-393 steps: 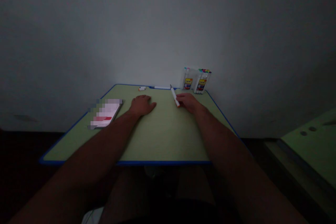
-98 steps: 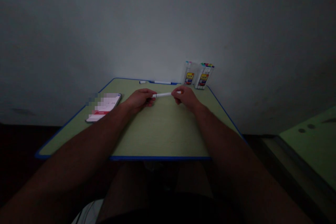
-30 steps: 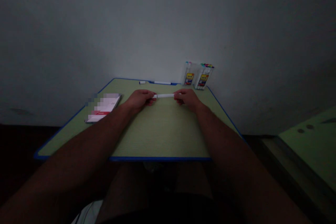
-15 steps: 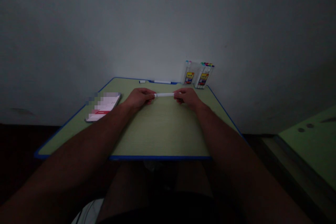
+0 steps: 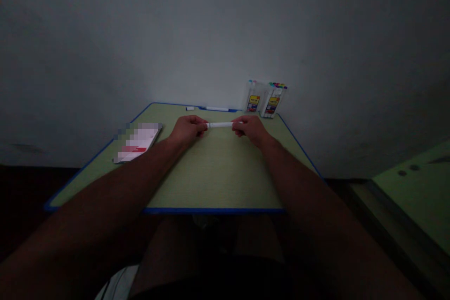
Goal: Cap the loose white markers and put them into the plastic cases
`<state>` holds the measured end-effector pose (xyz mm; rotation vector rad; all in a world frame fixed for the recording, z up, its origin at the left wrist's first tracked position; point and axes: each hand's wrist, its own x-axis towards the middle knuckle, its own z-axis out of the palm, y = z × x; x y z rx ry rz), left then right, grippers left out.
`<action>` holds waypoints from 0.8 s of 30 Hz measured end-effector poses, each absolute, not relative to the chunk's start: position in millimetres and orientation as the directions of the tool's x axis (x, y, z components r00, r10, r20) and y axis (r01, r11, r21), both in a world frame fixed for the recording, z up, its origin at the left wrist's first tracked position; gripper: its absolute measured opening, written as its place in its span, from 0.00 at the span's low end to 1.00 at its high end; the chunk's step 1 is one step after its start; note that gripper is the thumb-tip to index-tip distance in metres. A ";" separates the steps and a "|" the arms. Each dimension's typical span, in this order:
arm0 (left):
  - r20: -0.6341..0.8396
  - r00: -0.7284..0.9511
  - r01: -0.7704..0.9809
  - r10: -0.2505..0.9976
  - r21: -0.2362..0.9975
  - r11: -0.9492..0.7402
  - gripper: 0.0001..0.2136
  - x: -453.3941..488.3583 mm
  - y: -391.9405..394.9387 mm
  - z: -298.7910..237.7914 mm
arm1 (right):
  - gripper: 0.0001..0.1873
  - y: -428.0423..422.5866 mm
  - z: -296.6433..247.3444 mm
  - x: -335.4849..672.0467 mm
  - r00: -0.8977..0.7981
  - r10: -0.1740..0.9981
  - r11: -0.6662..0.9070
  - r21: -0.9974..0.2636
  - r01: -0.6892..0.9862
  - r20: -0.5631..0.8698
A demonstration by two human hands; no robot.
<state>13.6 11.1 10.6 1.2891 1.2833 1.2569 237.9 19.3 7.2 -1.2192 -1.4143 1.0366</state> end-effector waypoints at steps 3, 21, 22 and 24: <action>0.070 -0.048 0.091 0.996 0.994 -0.065 0.04 14.2 9.2 12.6 | 0.02 20.6 7.1 238.5 -0.039 0.992 0.126 -0.980 0.152 0.121; 0.183 0.003 0.229 0.983 0.957 -0.179 0.04 13.1 12.0 3.5 | 0.01 18.0 9.5 239.0 -0.036 0.992 0.122 -0.981 0.150 0.118; 0.196 0.023 0.237 0.980 0.952 -0.196 0.05 12.4 12.3 2.3 | 0.01 17.8 9.6 239.9 -0.031 0.993 0.114 -0.983 0.144 0.111; 0.212 0.061 0.208 0.975 0.953 -0.220 0.08 11.5 12.6 1.0 | 0.02 17.6 9.3 241.5 -0.025 0.995 0.101 -0.986 0.134 0.099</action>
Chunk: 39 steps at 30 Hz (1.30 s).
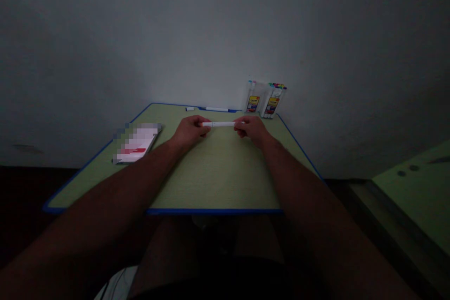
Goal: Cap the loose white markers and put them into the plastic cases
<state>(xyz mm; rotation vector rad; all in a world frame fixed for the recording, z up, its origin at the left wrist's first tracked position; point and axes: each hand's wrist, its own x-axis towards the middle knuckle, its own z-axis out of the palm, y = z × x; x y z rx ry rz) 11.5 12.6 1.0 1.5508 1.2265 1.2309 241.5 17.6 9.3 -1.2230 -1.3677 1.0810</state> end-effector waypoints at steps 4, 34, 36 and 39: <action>0.238 0.092 0.106 0.967 0.963 -0.247 0.11 12.7 10.5 4.0 | 0.03 18.7 7.2 241.7 0.000 0.996 0.083 -0.985 0.154 0.084; 0.288 -0.059 0.436 0.956 0.869 -0.235 0.08 -3.2 26.9 -7.6 | 0.14 11.7 8.5 221.4 -0.077 0.939 0.344 -0.919 0.194 0.335; 0.293 -0.051 0.464 0.955 0.854 -0.238 0.08 -3.7 25.6 -6.2 | 0.14 10.0 9.3 219.6 -0.111 0.931 0.363 -0.918 0.158 0.349; 0.303 -0.047 0.487 0.952 0.839 -0.243 0.08 -3.9 24.8 -5.9 | 0.15 8.5 10.4 218.3 -0.134 0.925 0.373 -0.918 0.134 0.356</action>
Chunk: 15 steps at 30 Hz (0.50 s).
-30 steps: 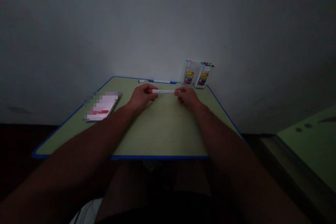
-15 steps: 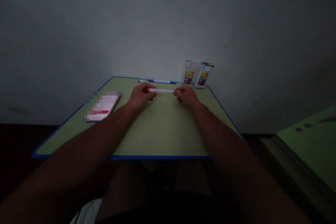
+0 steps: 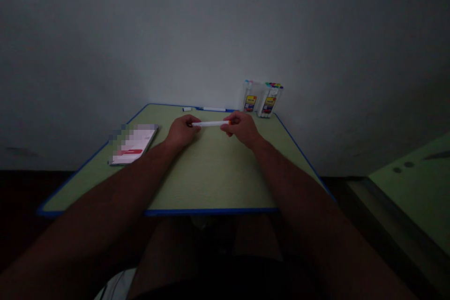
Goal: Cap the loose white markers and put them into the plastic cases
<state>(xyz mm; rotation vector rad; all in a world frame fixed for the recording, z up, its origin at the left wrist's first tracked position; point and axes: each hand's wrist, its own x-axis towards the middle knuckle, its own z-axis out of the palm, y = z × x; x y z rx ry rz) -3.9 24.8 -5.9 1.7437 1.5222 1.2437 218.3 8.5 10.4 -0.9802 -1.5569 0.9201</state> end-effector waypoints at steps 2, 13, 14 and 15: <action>0.302 -0.044 0.484 0.952 0.841 -0.244 0.08 -4.1 25.5 -6.7 | 0.15 8.4 10.5 218.3 -0.137 0.926 0.370 -0.917 0.147 0.351; 0.230 0.010 0.097 0.973 0.968 -0.230 0.11 5.1 15.6 3.2 | 0.04 19.3 -1.1 232.4 0.006 0.964 0.234 -0.860 0.454 0.266; 0.241 0.034 0.078 0.970 0.967 -0.243 0.12 6.4 13.4 5.0 | 0.04 19.2 -1.7 232.7 0.003 0.966 0.227 -0.858 0.462 0.257; 0.252 0.055 0.069 0.966 0.964 -0.255 0.13 7.6 11.5 6.3 | 0.04 19.0 -2.1 232.3 -0.006 0.969 0.221 -0.859 0.461 0.246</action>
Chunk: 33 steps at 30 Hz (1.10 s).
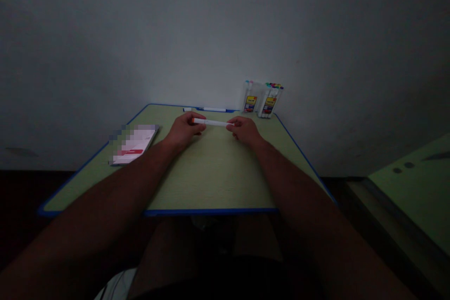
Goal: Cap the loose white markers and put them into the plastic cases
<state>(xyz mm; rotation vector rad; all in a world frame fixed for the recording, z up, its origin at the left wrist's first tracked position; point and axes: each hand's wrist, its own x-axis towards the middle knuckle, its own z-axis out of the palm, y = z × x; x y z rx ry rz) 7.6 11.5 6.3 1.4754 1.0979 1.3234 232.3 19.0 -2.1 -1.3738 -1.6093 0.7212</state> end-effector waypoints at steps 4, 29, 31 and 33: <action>0.294 0.108 0.057 0.950 0.952 -0.302 0.15 10.5 7.9 7.9 | 0.07 18.2 -3.6 227.2 -0.065 0.974 0.222 -0.873 0.435 0.216; 0.616 0.099 0.546 0.782 0.623 -0.560 0.07 6.9 9.9 3.1 | 0.12 11.0 3.2 221.3 -0.165 0.952 0.297 -0.912 0.283 0.259; 0.599 0.127 0.583 0.790 0.600 -0.549 0.07 7.0 11.4 1.7 | 0.14 9.1 4.2 218.8 -0.193 0.943 0.312 -0.923 0.225 0.271; 0.591 0.153 0.614 0.792 0.571 -0.545 0.06 7.4 12.3 0.8 | 0.16 8.1 4.6 216.3 -0.206 0.933 0.333 -0.923 0.194 0.294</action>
